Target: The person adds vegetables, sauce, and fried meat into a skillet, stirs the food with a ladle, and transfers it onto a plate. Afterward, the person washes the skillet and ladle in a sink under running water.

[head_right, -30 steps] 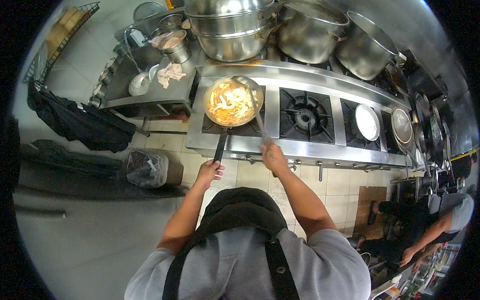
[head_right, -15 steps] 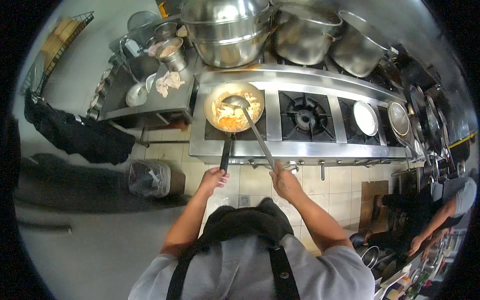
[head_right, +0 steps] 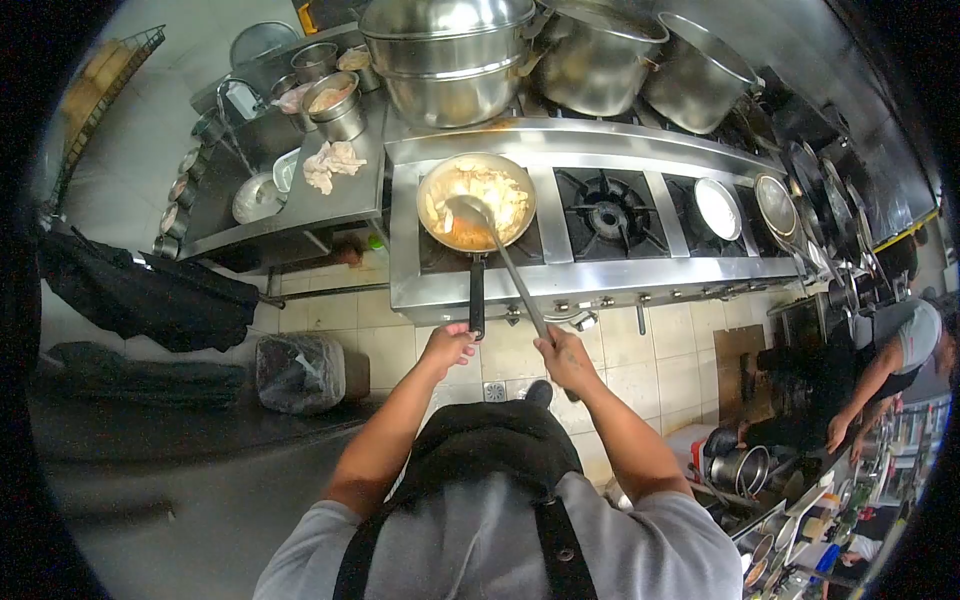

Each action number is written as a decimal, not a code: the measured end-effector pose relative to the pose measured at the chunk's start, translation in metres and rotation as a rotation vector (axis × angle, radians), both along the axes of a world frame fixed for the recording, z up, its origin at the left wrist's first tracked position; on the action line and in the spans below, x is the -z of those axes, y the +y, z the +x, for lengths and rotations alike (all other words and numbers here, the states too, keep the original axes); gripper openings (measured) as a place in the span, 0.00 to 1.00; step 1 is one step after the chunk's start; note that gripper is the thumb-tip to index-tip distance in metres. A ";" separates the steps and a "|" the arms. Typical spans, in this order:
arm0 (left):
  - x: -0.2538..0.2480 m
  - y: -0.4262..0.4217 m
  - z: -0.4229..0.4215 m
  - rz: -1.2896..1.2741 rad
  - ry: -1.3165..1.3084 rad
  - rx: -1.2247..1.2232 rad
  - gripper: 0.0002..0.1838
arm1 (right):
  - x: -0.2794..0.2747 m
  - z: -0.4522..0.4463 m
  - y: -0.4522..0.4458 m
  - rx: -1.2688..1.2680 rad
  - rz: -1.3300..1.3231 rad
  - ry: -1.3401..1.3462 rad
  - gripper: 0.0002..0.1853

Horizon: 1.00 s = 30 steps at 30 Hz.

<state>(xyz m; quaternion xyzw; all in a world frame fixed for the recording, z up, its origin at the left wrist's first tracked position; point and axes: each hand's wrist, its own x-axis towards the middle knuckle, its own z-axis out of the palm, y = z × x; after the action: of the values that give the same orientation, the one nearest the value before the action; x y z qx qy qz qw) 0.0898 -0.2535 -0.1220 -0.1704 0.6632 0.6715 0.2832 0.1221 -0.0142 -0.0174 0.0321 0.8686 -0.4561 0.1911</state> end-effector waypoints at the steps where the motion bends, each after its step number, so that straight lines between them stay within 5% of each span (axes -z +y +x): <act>1: 0.000 0.000 0.000 -0.006 -0.017 0.024 0.12 | 0.011 0.003 0.001 0.004 -0.001 -0.004 0.17; 3: 0.001 -0.002 -0.002 -0.018 -0.032 0.049 0.13 | 0.005 0.004 -0.011 0.067 0.064 0.297 0.15; 5: 0.000 -0.002 -0.007 -0.036 -0.041 0.085 0.12 | -0.003 0.010 -0.012 0.078 0.053 0.318 0.14; 9: 0.000 0.008 -0.011 -0.062 -0.048 0.116 0.10 | -0.001 0.008 -0.008 0.123 0.006 -0.018 0.13; 11: -0.001 0.011 -0.015 -0.139 -0.054 0.149 0.09 | 0.013 -0.001 -0.015 0.128 0.061 0.304 0.12; 13: 0.001 0.014 -0.015 -0.132 -0.050 0.153 0.08 | 0.017 -0.011 -0.023 0.114 0.062 0.220 0.12; 15: 0.000 0.019 -0.015 -0.122 -0.043 0.159 0.08 | 0.048 -0.023 -0.033 0.165 0.073 0.592 0.16; 16: -0.001 0.021 -0.013 -0.097 -0.055 0.154 0.08 | 0.058 -0.030 -0.036 0.196 0.007 0.275 0.18; 19: 0.003 0.025 -0.011 -0.010 -0.091 0.126 0.09 | 0.014 -0.029 -0.052 0.218 -0.127 -0.039 0.12; 23: 0.011 0.025 -0.016 0.002 -0.113 0.154 0.10 | 0.040 -0.001 -0.036 0.109 0.112 0.507 0.19; 25: 0.009 0.026 -0.018 -0.016 -0.105 0.177 0.10 | 0.035 0.010 -0.043 0.137 0.282 0.302 0.23; 30: 0.034 0.020 -0.033 -0.027 -0.122 0.377 0.15 | 0.036 0.006 -0.033 0.188 0.220 0.303 0.23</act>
<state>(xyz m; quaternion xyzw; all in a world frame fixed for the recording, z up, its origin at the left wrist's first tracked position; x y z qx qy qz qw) 0.0567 -0.2331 -0.1557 -0.0875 0.6740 0.5861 0.4412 0.1282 -0.0473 -0.0533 0.0649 0.9250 -0.3742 0.0101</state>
